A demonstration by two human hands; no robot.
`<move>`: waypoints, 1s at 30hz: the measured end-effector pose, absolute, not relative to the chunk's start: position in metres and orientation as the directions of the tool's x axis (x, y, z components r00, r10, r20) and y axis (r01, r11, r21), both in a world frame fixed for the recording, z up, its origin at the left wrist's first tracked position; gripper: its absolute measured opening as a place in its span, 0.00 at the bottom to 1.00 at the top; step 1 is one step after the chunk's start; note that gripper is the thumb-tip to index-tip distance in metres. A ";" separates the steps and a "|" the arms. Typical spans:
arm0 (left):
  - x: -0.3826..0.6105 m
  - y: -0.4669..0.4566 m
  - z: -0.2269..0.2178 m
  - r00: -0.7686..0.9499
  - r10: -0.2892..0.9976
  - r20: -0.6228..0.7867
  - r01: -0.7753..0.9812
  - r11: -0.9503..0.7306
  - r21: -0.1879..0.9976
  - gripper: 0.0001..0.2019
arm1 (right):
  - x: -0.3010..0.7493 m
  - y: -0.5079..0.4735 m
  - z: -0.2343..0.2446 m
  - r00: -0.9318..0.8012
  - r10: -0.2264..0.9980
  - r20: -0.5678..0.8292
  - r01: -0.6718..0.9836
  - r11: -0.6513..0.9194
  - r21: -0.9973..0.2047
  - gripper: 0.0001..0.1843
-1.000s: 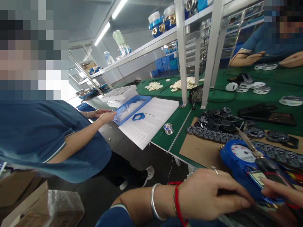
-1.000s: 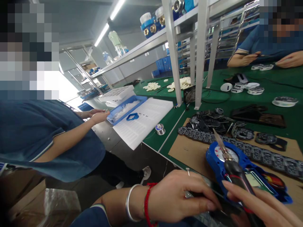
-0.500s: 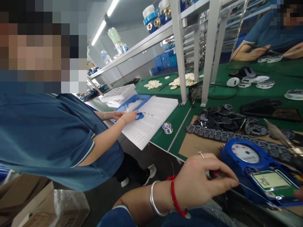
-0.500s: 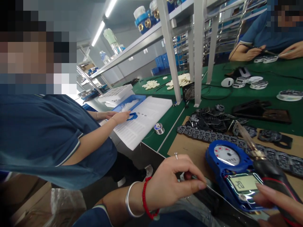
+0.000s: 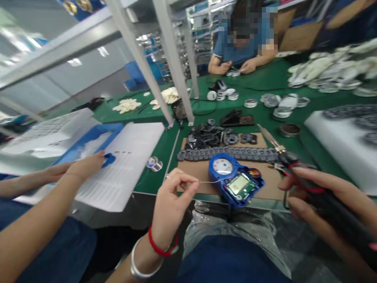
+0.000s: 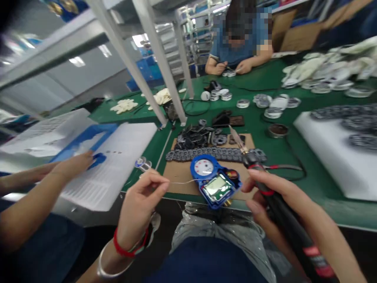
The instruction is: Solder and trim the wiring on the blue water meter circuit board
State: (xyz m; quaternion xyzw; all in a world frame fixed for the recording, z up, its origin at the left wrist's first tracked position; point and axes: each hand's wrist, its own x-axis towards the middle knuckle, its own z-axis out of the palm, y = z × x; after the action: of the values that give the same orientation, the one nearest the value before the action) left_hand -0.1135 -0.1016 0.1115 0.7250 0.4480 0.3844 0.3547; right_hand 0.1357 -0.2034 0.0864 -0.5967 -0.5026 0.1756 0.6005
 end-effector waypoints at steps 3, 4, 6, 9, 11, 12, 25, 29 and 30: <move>-0.110 -0.093 0.103 0.311 0.924 0.222 0.375 -0.334 0.865 0.03 | 0.140 -0.219 0.097 0.528 0.777 0.342 0.383 0.141 -0.913 0.24; -0.108 -0.091 0.102 0.325 0.921 0.215 0.370 -0.333 0.867 0.03 | 0.141 -0.222 0.097 0.565 0.753 0.339 0.345 0.157 -0.925 0.23; -0.103 -0.090 0.102 0.356 0.910 0.213 0.364 -0.345 0.865 0.04 | 0.144 -0.227 0.092 0.617 0.707 0.345 0.272 0.219 -0.937 0.22; -0.094 -0.090 0.107 0.387 0.889 0.246 0.383 -0.397 0.834 0.04 | 0.148 -0.230 0.081 0.677 0.654 0.338 0.195 0.283 -0.939 0.18; -0.089 -0.091 0.110 0.405 0.867 0.290 0.410 -0.455 0.790 0.04 | 0.149 -0.231 0.074 0.708 0.638 0.302 0.147 0.285 -0.947 0.14; -0.086 -0.091 0.111 0.418 0.853 0.313 0.421 -0.487 0.765 0.04 | 0.150 -0.232 0.071 0.721 0.630 0.288 0.124 0.292 -0.948 0.13; -0.066 -0.103 0.115 0.573 0.748 0.334 0.450 -0.628 0.636 0.04 | 0.164 -0.246 0.049 0.582 0.780 0.228 0.106 0.205 -0.973 0.05; -0.070 -0.102 0.119 0.539 0.765 0.353 0.468 -0.621 0.629 0.04 | 0.161 -0.244 0.052 0.604 0.762 0.235 0.100 0.220 -0.970 0.06; -0.074 -0.100 0.121 0.507 0.775 0.377 0.481 -0.617 0.623 0.03 | 0.159 -0.243 0.054 0.631 0.740 0.232 0.092 0.226 -0.970 0.06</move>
State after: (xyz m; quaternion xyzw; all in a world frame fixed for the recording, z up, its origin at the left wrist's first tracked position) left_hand -0.0738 -0.0998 0.1208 0.8381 0.3749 0.3258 0.2257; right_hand 0.1593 -0.2432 0.0539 -0.5768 -0.3609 0.2333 0.6948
